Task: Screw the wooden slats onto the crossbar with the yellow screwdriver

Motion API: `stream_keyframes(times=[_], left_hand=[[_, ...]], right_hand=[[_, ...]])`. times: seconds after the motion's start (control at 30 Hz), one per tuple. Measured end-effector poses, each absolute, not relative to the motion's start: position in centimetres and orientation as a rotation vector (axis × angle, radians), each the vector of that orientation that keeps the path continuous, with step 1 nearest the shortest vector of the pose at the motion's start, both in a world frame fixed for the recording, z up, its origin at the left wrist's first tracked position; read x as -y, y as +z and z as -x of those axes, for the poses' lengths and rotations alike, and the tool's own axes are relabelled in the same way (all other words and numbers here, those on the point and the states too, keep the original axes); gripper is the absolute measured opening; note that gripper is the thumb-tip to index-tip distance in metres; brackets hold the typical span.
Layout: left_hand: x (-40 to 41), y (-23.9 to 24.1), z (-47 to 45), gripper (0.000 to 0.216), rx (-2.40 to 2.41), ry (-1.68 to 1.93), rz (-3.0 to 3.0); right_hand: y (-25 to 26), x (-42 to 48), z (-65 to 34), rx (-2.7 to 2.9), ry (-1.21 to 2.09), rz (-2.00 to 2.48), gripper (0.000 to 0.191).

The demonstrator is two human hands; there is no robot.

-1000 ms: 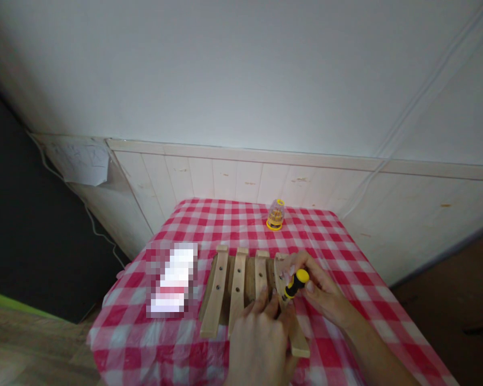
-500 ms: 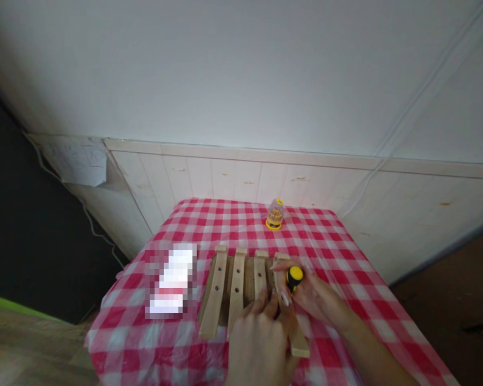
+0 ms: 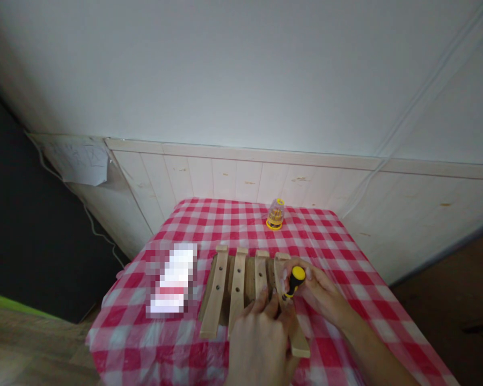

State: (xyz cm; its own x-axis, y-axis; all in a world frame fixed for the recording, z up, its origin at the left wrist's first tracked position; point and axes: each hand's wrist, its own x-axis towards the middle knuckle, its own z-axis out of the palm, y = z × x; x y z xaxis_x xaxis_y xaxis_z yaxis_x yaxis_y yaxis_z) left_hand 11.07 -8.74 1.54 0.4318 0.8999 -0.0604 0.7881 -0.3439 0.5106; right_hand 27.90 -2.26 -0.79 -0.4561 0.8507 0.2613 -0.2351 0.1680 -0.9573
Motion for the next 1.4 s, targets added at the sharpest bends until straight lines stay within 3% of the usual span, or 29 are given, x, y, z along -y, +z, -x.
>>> stream_keyframes(times=[0.77,0.9,1.07,1.23,1.4], left_hand=[[8.7,1.5,-11.1,0.055,-1.431,0.324,-2.227],[8.6,1.4,-11.2,0.052,-1.431,0.346,-2.227],[8.8,1.6,-11.2,0.051,-1.440,0.353,-2.221],[8.8,1.9,-11.2,0.049,-1.435,0.330,-2.211],[8.8,2.1,-11.3,0.053,-1.449,0.290,-2.184]], right_hand=[[-1.0,2.4,-27.7,1.521,1.433,0.506,0.033],[-1.3,2.5,-27.7,1.509,1.423,0.545,0.036],[-0.7,2.8,-28.2,1.583,1.318,0.723,0.053],[0.4,2.5,-28.3,1.735,1.137,0.725,0.050],[0.1,2.5,-28.2,1.692,1.232,0.690,0.048]])
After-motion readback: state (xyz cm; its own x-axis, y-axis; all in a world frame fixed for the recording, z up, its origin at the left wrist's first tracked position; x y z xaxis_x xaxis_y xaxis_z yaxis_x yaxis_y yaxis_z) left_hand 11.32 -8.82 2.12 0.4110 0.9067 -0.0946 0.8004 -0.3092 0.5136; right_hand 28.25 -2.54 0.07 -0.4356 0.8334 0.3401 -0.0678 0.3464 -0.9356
